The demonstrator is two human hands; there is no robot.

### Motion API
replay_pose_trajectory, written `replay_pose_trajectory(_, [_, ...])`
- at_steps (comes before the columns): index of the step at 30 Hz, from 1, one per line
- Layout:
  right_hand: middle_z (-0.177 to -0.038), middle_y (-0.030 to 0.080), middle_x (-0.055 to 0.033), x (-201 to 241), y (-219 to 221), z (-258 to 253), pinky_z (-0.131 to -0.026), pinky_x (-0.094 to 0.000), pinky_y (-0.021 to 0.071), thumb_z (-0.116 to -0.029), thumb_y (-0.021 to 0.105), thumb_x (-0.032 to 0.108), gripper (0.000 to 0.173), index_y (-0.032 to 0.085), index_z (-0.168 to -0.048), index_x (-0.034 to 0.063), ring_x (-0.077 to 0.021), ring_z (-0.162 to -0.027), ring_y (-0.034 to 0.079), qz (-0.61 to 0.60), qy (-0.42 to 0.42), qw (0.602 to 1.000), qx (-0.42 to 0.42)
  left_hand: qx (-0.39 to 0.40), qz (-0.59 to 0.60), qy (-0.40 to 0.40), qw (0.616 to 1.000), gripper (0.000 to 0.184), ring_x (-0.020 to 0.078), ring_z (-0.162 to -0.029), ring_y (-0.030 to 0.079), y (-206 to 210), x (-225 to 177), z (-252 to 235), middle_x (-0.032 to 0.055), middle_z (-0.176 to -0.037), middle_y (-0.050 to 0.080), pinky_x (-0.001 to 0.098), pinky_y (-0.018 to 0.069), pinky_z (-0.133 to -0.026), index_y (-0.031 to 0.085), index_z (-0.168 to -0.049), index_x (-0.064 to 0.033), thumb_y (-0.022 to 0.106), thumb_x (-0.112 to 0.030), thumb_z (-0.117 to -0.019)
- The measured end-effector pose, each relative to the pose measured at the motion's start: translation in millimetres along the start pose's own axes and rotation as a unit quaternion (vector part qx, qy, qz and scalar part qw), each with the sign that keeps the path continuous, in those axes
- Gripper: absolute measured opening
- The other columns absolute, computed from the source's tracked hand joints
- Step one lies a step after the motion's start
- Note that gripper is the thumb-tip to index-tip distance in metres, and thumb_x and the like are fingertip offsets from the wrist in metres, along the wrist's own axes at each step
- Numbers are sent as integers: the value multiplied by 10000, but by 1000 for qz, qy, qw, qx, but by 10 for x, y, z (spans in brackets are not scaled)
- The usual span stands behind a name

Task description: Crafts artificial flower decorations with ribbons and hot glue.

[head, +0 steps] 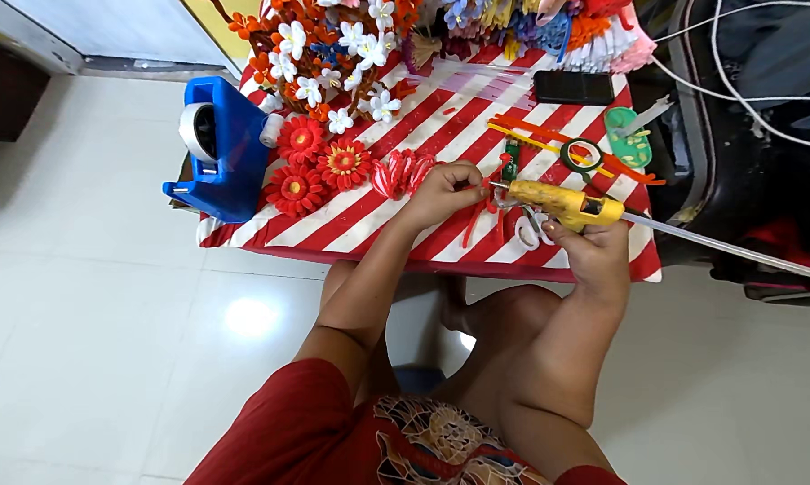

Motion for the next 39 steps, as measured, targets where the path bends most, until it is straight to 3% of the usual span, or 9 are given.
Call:
replay_pose_trajectory(19, [-989,724,115,-3,-3,-13,-789,-213,600,-823,687,-41,316,678,-1106,99,23,-871,682,23,3,1000,-11,-1,-2,3,1000,106,38,-866,606,32,-35,-8,13,-901,646,216,514,-773,670,-802,-13,638,-37,-900])
replay_pose_trajectory(25, [-991,732,133,35,-2,-4,-791,-218,605,-830,692,-24,325,693,-1100,157,15,-875,688,5,-11,1000,3,-10,-4,-9,1000,112,40,-868,604,2,-5,-5,19,-912,643,215,511,-772,659,-800,-18,627,-35,-907])
replay_pose_trajectory(29, [-1011,744,93,-16,18,-9,-811,-237,611,-827,698,-18,304,702,-1105,104,-11,-909,704,16,-4,1000,7,-9,-6,-6,1000,118,40,-859,602,6,-7,-5,14,-903,642,216,511,-766,657,-792,-19,629,-38,-906])
replay_pose_trajectory(33, [-995,742,105,-45,-29,-5,-775,-226,613,-788,722,-35,343,697,-1099,108,1,-875,699,14,2,1000,-16,-7,-3,3,1000,117,43,-856,609,3,-9,-11,25,-905,649,219,517,-760,664,-801,-6,632,-39,-909])
replay_pose_trajectory(39, [-1013,750,86,-21,8,-31,-805,-245,616,-813,698,-32,343,699,-1113,133,-37,-902,714,-9,-3,1000,-1,-11,-2,-1,1000,115,42,-852,609,-5,4,-7,23,-903,648,217,517,-761,660,-803,-7,628,-35,-910])
Point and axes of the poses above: each hand's wrist, its own z-axis away from the middle knuckle, its own y-axis out of the palm, x = y × z, the point moved 9 cm from there along -z, towards the middle knuckle
